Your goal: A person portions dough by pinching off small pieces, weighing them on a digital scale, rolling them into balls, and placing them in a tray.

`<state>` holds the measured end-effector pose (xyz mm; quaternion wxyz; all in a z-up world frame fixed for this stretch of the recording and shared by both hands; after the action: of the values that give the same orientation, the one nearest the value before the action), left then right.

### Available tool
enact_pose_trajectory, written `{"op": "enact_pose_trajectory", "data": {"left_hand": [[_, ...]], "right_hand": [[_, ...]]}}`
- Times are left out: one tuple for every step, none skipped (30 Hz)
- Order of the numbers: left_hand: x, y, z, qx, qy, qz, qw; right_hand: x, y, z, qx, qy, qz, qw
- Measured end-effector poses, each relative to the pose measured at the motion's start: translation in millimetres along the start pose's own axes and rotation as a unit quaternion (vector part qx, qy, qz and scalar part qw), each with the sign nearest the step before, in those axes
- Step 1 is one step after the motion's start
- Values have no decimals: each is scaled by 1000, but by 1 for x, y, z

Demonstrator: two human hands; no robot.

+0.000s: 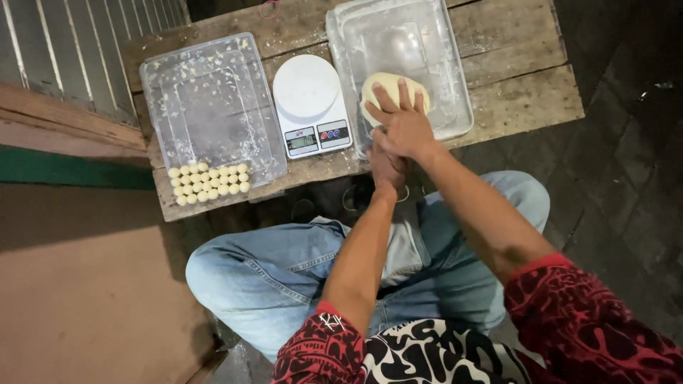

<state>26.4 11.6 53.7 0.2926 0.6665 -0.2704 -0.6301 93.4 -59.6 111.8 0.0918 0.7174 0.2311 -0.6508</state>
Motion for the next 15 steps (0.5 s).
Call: {"op": "enact_pose_trajectory", "data": {"left_hand": [[-12, 5, 1, -15, -31, -7, 999], [-18, 14, -1, -14, -29, -7, 999], [-23, 23, -3, -14, -38, -31, 999], [-26, 31, -1, -17, -49, -55, 997], [-22, 27, 1, -17, -50, -56, 997], [-20, 26, 3, 9, 3, -32, 999], [-18, 24, 5, 35, 55, -7, 998], [-3, 11, 3, 36, 53, -7, 998], [11, -1, 1, 62, 62, -21, 996], [24, -14, 0, 87, 71, -37, 993], [15, -8, 0, 87, 70, -39, 993], [4, -3, 1, 107, 91, 1, 990], [-8, 3, 2, 126, 112, 41, 985], [-24, 14, 5, 123, 110, 36, 986], [-40, 26, 8, 128, 109, 59, 984]], "right_hand": [[11, 9, 1, -21, -12, -20, 999], [5, 17, -2, -22, -9, -20, 1000], [2, 27, -4, 8, -50, -122, 991], [0, 36, -2, 38, -93, -224, 969], [-23, 35, 0, 39, -94, -225, 969], [-46, 39, 5, 109, -65, -301, 945], [-69, 43, 9, 179, -35, -373, 910], [-62, 51, 16, 180, -35, -373, 910], [-59, 64, 23, 217, 35, -334, 916], [-54, 73, 30, 251, 104, -295, 916], [-45, 88, 35, 251, 104, -298, 915], [-32, 102, 40, 287, 83, -303, 905], [-19, 116, 46, 322, 62, -309, 893], [-13, 114, 44, 323, 58, -314, 891], [-8, 112, 42, 321, 71, -334, 883]]}}
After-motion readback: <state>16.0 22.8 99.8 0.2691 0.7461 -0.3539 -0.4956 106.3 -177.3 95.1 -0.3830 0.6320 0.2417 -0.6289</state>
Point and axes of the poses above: each hand's wrist, its own z-axis away from the middle knuckle, its own x-axis out of the palm, y = z × x, the point moved 3 cm from there along -z, towards the middle knuckle, and after that the axes turned 2 degrees about y, right-handed, at the moved point
